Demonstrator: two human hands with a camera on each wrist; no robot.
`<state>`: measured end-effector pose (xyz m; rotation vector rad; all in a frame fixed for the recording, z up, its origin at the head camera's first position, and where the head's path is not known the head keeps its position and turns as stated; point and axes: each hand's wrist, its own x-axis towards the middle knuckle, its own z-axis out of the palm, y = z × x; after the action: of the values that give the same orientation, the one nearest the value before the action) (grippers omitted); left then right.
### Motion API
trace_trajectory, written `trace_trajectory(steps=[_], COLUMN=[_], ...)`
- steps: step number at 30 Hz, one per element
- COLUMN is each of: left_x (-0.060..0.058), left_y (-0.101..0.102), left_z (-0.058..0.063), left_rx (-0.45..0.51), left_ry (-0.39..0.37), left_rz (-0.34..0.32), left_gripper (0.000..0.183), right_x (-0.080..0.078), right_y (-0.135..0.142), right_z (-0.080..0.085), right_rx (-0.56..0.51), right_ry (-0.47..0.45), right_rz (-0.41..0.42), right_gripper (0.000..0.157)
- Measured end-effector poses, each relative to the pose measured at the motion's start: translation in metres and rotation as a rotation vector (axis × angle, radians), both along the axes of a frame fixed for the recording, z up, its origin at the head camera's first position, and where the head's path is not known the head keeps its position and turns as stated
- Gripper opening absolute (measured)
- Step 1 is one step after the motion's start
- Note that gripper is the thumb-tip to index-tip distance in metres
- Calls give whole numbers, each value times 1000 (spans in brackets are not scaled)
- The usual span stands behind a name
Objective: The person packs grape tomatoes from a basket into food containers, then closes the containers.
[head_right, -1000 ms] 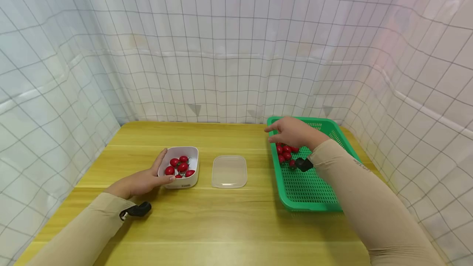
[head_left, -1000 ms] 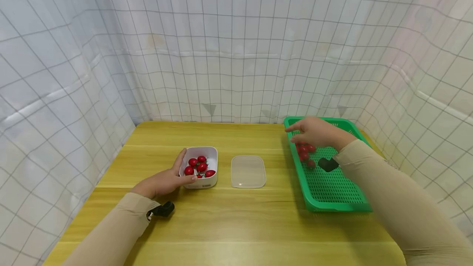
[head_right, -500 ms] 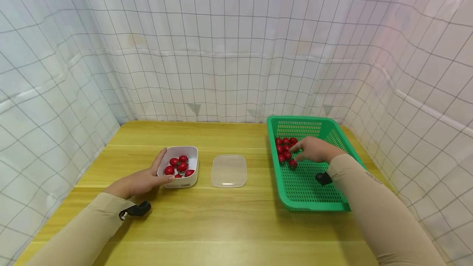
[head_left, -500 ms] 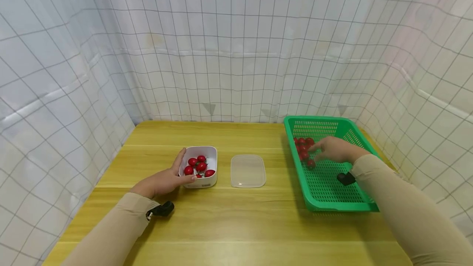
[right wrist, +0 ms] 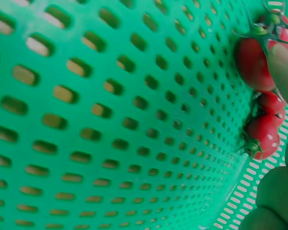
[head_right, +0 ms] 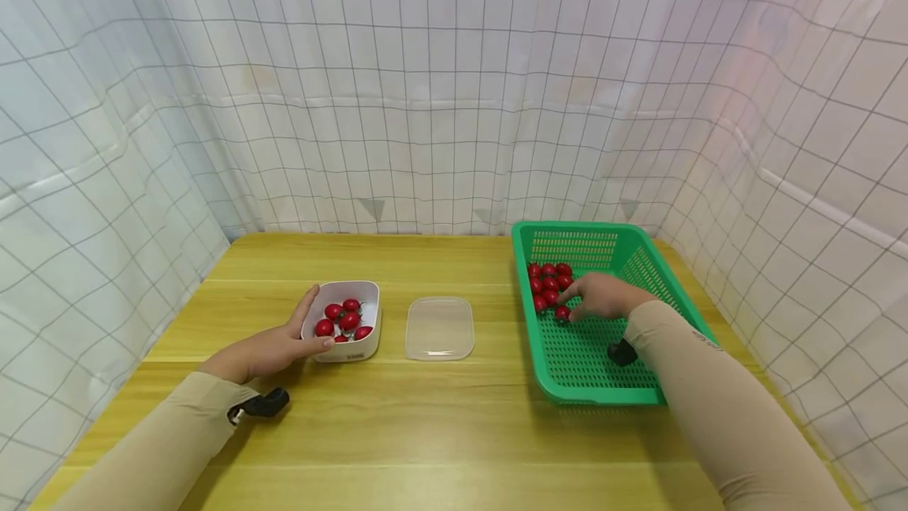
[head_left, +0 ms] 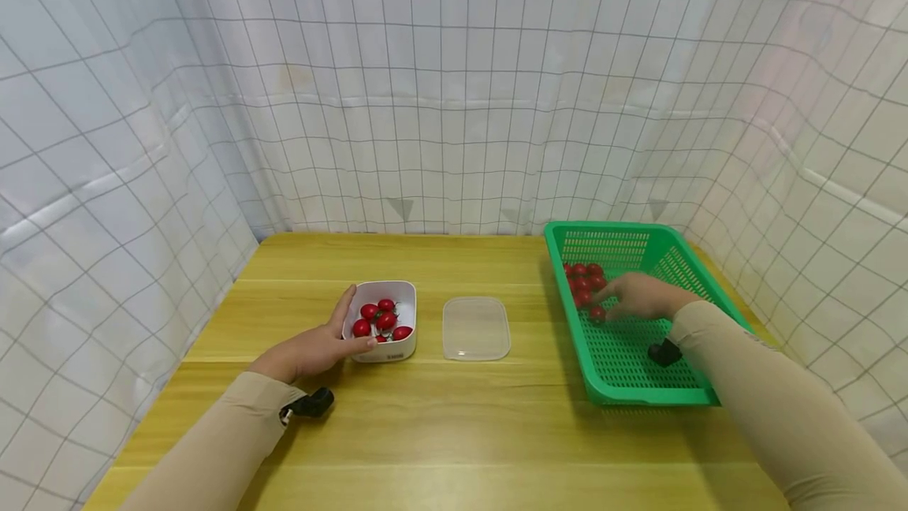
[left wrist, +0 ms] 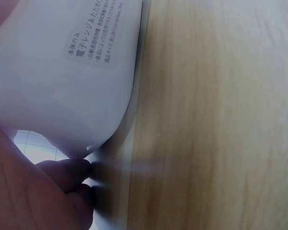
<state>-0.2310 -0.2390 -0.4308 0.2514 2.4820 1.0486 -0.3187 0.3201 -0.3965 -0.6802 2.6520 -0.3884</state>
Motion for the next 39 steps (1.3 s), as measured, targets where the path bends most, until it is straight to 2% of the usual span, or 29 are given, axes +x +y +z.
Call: trace_trajectory(steps=[10, 19, 24, 33, 39], left_x=[0, 0, 0, 0, 0], left_y=[0, 0, 0, 1, 0], left_z=[1, 0, -1, 1, 0], left_rx=[-17, -13, -1, -9, -5], left_ry=[-1, 2, -7, -13, -12], left_rz=[2, 8, 13, 13, 9], left_gripper=[119, 120, 121, 120, 121], right_x=[-1, 0, -1, 0, 1], right_y=[1, -3, -5, -5, -6], right_z=[-5, -9, -11, -9, -10], right_rx=[-3, -14, 0, 53, 51], right_ry=[-30, -77, -83, -92, -110], right_rz=[-18, -14, -3, 17, 12], right_gripper=[32, 35, 39, 35, 36])
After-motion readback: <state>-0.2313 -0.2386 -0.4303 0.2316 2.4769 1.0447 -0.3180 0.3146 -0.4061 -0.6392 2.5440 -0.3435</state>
